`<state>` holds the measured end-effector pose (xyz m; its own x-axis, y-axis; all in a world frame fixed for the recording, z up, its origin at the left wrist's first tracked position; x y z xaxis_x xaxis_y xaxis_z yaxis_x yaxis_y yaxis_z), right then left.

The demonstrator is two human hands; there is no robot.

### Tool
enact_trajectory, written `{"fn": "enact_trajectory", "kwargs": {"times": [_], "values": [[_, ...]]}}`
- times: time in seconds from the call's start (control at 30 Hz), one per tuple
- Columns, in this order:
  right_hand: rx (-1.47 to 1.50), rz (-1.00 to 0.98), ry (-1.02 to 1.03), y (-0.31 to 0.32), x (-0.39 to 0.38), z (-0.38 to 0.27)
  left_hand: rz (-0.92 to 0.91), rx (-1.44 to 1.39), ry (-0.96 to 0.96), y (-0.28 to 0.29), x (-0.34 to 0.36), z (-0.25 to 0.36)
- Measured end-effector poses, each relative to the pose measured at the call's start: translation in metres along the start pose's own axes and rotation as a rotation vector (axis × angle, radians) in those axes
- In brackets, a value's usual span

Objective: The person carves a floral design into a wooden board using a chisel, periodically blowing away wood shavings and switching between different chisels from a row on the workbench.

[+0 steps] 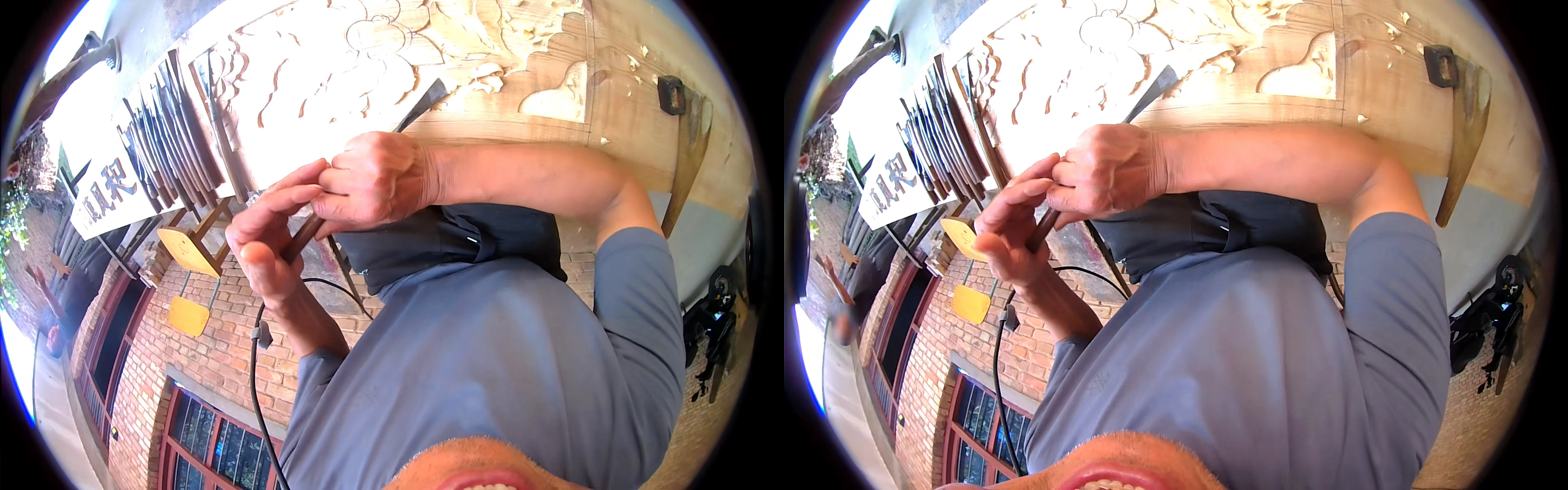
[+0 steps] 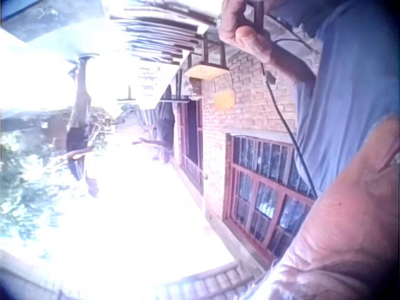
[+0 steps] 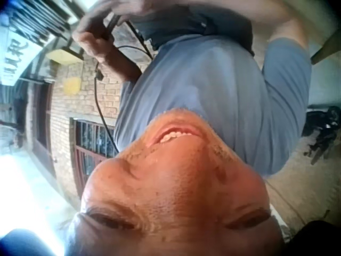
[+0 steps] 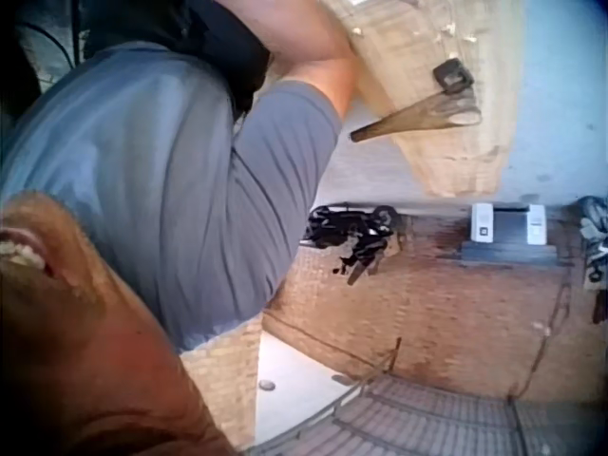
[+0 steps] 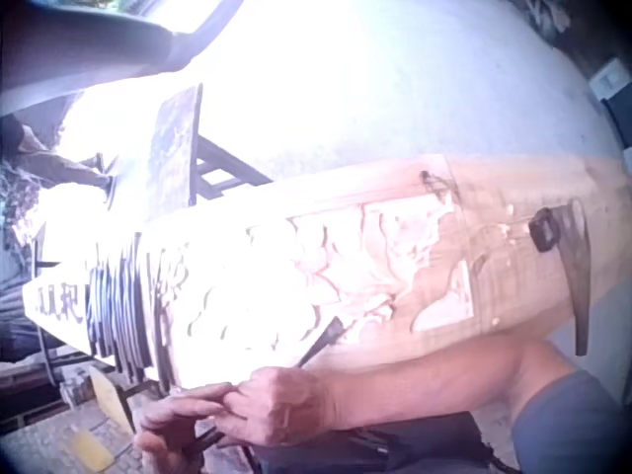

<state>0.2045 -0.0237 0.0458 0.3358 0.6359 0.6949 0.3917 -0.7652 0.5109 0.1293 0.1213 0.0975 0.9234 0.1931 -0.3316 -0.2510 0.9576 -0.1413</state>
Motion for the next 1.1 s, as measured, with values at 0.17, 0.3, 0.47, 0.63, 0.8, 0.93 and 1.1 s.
{"fn": "enact_trajectory", "kwargs": {"times": [0.17, 0.3, 0.47, 0.63, 0.8, 0.93, 1.1], "values": [[-0.018, 0.047, -0.070, -0.005, 0.006, 0.017, 0.015, 0.007, -0.052, 0.021, 0.018, 0.000], [-0.084, 0.034, -0.105, -0.004, 0.003, 0.019, 0.008, 0.025, 0.009, 0.025, 0.028, -0.013], [-0.111, 0.051, -0.094, 0.002, 0.010, 0.020, 0.073, -0.181, -0.271, 0.050, 0.008, 0.010], [-0.138, 0.076, -0.076, 0.006, 0.005, 0.020, -0.111, -0.184, -0.225, 0.016, 0.031, -0.012], [-0.115, -0.045, -0.106, 0.001, 0.007, 0.019, -0.041, -0.297, -0.254, 0.048, 0.025, -0.006], [-0.136, 0.052, -0.099, 0.013, 0.006, 0.022, -0.164, -0.326, -0.246, 0.019, 0.041, -0.020], [-0.149, 0.065, -0.136, 0.007, 0.001, 0.030, -0.216, -0.339, -0.238, 0.026, 0.050, -0.007]]}}
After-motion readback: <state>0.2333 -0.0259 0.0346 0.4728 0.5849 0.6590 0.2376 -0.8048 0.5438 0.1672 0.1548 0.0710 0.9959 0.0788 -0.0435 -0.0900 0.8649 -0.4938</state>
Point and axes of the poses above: each hand's wrist, its own x-axis towards the middle knuckle, its own y-axis out of the back of the hand, z = x × y, the point moved 5 cm from there along x, towards the middle knuckle, and after that the axes turned 9 degrees about -x, right-handed, at the moved point
